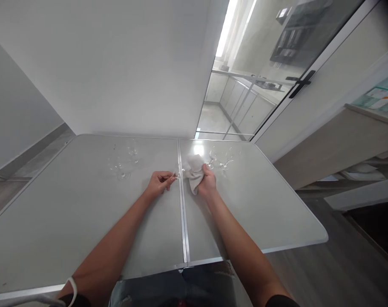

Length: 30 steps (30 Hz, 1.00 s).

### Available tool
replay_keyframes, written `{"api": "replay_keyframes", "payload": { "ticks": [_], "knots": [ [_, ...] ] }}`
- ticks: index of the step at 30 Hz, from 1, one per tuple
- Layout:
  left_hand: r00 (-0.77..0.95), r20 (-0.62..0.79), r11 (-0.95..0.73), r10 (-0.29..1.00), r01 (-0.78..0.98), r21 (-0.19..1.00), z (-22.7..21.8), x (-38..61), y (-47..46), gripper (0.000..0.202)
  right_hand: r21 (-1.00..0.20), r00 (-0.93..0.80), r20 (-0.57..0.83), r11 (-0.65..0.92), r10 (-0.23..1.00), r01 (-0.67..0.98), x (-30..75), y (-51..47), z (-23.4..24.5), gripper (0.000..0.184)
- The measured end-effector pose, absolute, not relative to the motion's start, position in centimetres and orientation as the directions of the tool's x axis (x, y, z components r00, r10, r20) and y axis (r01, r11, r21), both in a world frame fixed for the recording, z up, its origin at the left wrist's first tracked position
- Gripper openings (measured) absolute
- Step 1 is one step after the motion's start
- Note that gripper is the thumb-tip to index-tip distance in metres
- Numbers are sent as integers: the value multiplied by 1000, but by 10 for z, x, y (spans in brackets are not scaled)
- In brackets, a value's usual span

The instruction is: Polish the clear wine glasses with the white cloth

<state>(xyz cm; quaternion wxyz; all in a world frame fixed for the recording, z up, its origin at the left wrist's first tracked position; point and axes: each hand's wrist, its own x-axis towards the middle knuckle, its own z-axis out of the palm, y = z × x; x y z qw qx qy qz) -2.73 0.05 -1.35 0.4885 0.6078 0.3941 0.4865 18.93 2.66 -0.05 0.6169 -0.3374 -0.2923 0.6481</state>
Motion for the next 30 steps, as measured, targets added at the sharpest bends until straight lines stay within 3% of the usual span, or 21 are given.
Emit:
{"api": "replay_keyframes", "payload": {
  "ticks": [4, 9, 12, 15, 18, 21, 25, 28, 30],
  "knots": [
    [356, 150, -163, 922, 7, 987, -12, -26, -1, 46, -718, -341, -106, -309, 934, -624, 170, 14, 0, 49],
    [310, 152, -158, 939, -6, 987, -9, -25, -2, 48, -770, -376, -57, -281, 925, -574, 171, 9, 7, 48],
    [404, 118, -139, 907, 23, 990, -11, -24, -2, 46, -870, -336, 95, -86, 937, -485, 188, 10, 19, 43],
    [469, 110, -163, 876, 73, 984, -12, -24, -2, 44, -941, -512, 327, 222, 795, -256, 209, 10, 33, 37],
    [461, 124, -200, 879, 120, 972, -10, -23, -2, 44, -823, -698, 439, 566, 566, -58, 219, 10, 40, 28],
    [437, 136, -214, 889, 135, 967, -8, -23, -2, 43, -704, -719, 464, 708, 517, 54, 215, 9, 39, 21],
    [401, 177, -251, 899, 139, 958, -8, -21, -3, 44, -775, -596, 418, 612, 686, 160, 207, 4, 42, 25],
    [368, 215, -285, 905, 147, 947, -8, -20, -4, 46, -874, -534, 252, 426, 807, 233, 209, 3, 47, 47],
    [379, 217, -294, 899, 157, 943, -8, -19, -5, 45, -909, -562, 114, 313, 819, 273, 214, 4, 49, 43]
  ]
}}
